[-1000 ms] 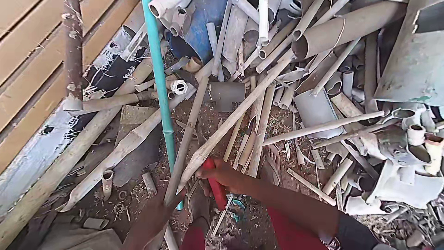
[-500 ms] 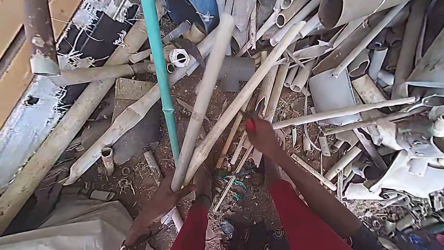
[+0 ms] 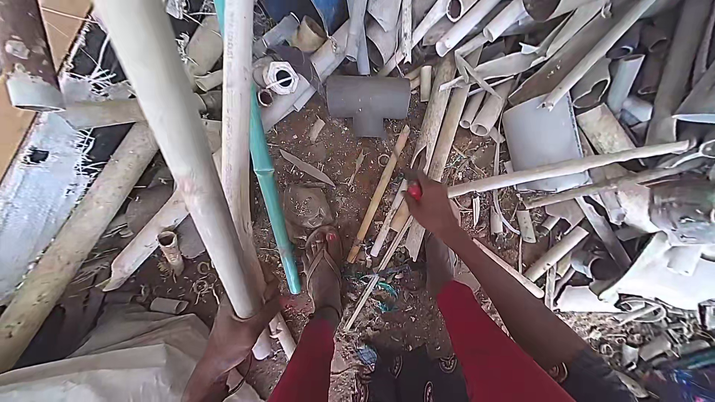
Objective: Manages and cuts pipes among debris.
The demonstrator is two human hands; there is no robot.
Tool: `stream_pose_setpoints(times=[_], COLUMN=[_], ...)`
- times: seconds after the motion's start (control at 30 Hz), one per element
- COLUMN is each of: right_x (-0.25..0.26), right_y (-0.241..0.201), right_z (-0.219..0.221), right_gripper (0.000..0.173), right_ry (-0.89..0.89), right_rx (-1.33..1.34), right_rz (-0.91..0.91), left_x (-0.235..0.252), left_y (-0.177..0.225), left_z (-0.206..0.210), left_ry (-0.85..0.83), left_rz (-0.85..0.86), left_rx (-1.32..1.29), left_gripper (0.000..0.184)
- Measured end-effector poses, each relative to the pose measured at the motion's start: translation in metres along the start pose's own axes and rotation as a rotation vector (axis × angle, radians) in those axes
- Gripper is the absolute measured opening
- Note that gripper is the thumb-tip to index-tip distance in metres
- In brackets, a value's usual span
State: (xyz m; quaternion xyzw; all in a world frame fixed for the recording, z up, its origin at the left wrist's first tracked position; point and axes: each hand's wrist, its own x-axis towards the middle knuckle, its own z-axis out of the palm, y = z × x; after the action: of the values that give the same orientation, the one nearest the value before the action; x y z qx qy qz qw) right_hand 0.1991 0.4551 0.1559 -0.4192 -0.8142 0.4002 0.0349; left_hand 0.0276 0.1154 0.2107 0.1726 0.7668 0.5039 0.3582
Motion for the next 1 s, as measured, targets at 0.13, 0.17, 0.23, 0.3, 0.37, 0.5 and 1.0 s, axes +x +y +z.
stream_pose_setpoints(times=[0.13,0.17,0.23,0.3,0.37,0.5,1.0], right_x=[0.018,0.022,0.026,0.027,0.026,0.027,0.131], right_y=[-0.022,-0.029,-0.035,-0.034,-0.032,-0.030,-0.042], right_z=[0.033,0.040,0.046,0.046,0.046,0.049,-0.026], right_gripper=[0.039,0.043,0.050,0.054,0.059,0.071,0.042], right_ry=[-0.400,-0.496,-0.568,-0.558,-0.554,-0.556,0.102], right_rx=[-0.322,-0.421,-0.500,-0.517,-0.546,-0.625,0.404], right_rz=[-0.096,-0.053,-0.022,-0.034,-0.033,-0.067,0.185], left_x=[0.006,0.006,0.006,0.006,0.004,0.002,-0.007], left_y=[0.005,0.005,0.002,0.001,0.000,0.004,-0.022], left_z=[0.004,0.006,0.010,0.011,0.009,0.006,0.000], left_ry=[0.073,0.079,0.076,0.078,0.104,0.157,0.040], left_rz=[0.059,0.074,0.091,0.097,0.066,-0.031,0.219], left_rx=[0.124,0.135,0.148,0.164,0.198,0.277,-0.352], left_gripper=[0.047,0.047,0.053,0.056,0.063,0.076,0.050])
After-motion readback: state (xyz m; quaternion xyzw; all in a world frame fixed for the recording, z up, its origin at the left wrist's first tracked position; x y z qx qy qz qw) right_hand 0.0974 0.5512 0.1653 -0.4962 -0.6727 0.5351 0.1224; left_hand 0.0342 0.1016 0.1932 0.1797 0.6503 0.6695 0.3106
